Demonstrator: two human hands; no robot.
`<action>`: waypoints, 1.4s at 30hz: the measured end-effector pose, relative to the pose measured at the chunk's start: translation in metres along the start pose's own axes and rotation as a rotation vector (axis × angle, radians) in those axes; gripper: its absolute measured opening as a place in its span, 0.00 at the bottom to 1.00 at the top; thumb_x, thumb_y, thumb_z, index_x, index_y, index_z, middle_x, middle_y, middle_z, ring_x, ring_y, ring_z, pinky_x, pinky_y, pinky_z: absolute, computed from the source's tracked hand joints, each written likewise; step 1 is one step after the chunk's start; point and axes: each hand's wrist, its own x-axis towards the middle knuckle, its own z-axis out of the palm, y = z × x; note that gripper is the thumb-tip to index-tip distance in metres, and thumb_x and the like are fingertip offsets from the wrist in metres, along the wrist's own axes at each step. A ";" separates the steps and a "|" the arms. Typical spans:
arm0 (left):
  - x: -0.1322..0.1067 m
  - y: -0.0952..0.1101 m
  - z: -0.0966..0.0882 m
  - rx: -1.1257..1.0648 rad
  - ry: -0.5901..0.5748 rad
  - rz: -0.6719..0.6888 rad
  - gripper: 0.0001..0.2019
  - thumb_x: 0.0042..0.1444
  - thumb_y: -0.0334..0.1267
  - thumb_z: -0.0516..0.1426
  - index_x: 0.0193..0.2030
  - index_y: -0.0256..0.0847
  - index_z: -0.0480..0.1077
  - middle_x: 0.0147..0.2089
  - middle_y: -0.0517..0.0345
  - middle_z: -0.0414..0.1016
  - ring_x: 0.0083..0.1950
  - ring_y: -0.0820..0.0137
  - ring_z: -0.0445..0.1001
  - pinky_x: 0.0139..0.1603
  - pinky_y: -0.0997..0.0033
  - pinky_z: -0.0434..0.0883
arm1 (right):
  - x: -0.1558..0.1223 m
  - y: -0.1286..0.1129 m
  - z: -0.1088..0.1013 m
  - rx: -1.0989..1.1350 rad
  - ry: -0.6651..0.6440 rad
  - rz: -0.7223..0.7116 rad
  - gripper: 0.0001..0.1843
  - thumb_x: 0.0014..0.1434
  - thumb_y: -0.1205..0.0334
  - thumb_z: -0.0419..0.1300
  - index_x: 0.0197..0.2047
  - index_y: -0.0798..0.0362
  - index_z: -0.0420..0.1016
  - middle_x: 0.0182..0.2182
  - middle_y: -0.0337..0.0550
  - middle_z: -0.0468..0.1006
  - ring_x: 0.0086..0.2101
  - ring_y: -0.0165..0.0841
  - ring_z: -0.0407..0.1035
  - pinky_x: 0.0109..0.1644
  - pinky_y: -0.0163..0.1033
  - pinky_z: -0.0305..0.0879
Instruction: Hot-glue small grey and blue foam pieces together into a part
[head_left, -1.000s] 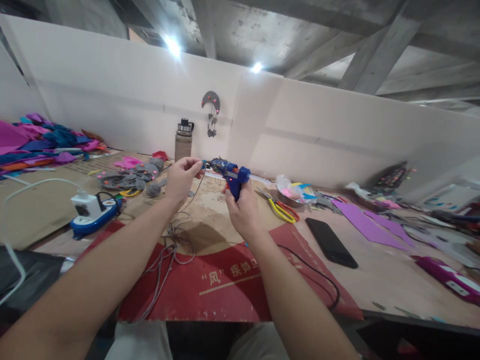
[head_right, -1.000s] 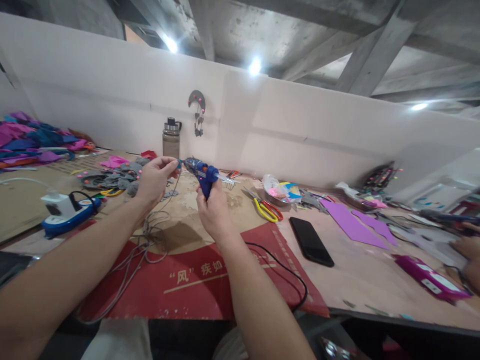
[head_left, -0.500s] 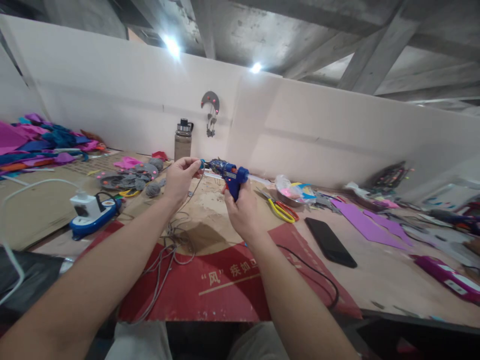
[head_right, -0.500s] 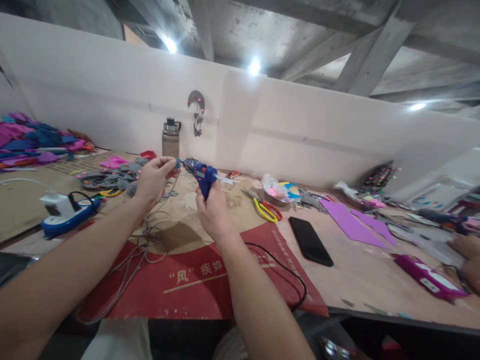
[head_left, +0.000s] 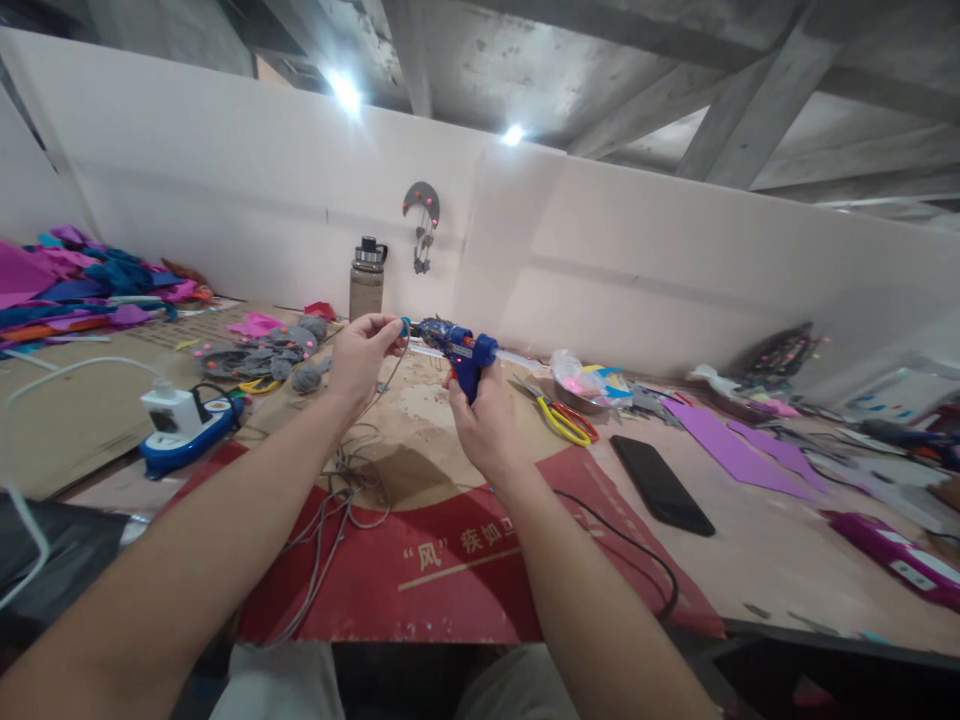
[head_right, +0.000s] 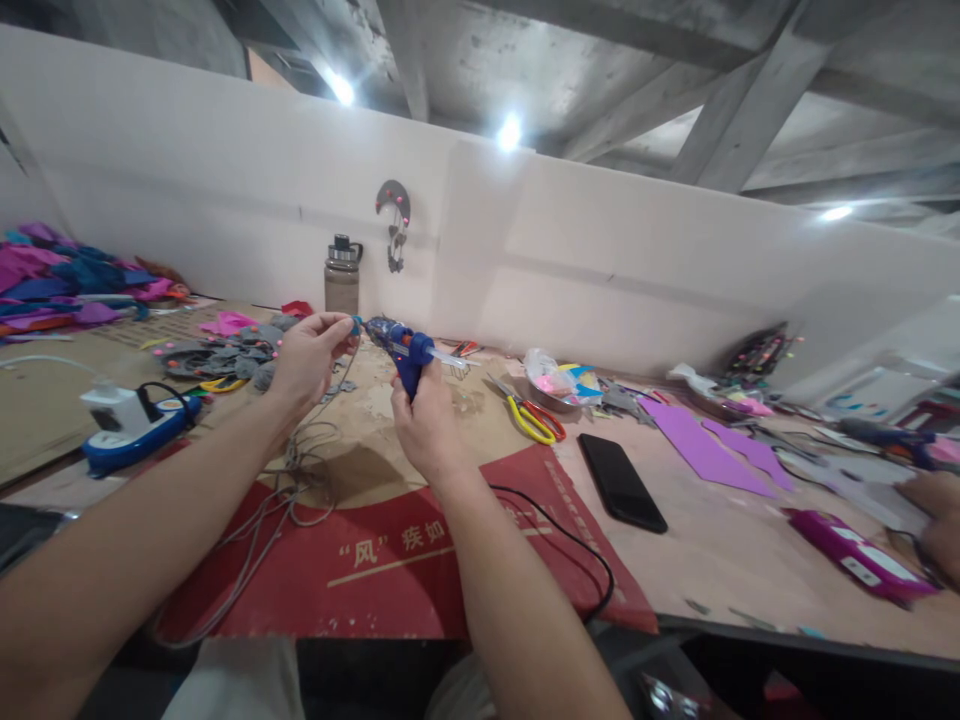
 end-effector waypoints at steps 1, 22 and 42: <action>0.000 0.000 0.000 0.000 0.000 0.000 0.05 0.46 0.36 0.60 0.29 0.36 0.71 0.23 0.60 0.69 0.24 0.78 0.67 0.26 0.77 0.65 | 0.000 0.000 0.000 -0.001 0.001 -0.001 0.15 0.55 0.63 0.51 0.47 0.55 0.60 0.36 0.50 0.71 0.32 0.37 0.66 0.35 0.41 0.63; -0.001 0.002 0.001 -0.003 -0.007 -0.011 0.06 0.45 0.36 0.61 0.29 0.36 0.70 0.23 0.60 0.69 0.24 0.78 0.66 0.27 0.77 0.65 | 0.000 -0.001 -0.001 0.011 -0.004 0.000 0.14 0.55 0.63 0.50 0.46 0.54 0.60 0.36 0.50 0.72 0.35 0.37 0.67 0.39 0.43 0.64; -0.002 0.001 0.000 0.057 -0.025 0.020 0.07 0.45 0.38 0.60 0.29 0.36 0.71 0.23 0.59 0.70 0.24 0.77 0.67 0.27 0.76 0.66 | 0.001 -0.001 -0.001 -0.013 0.009 -0.002 0.15 0.55 0.62 0.51 0.47 0.55 0.60 0.36 0.51 0.71 0.35 0.38 0.67 0.38 0.43 0.63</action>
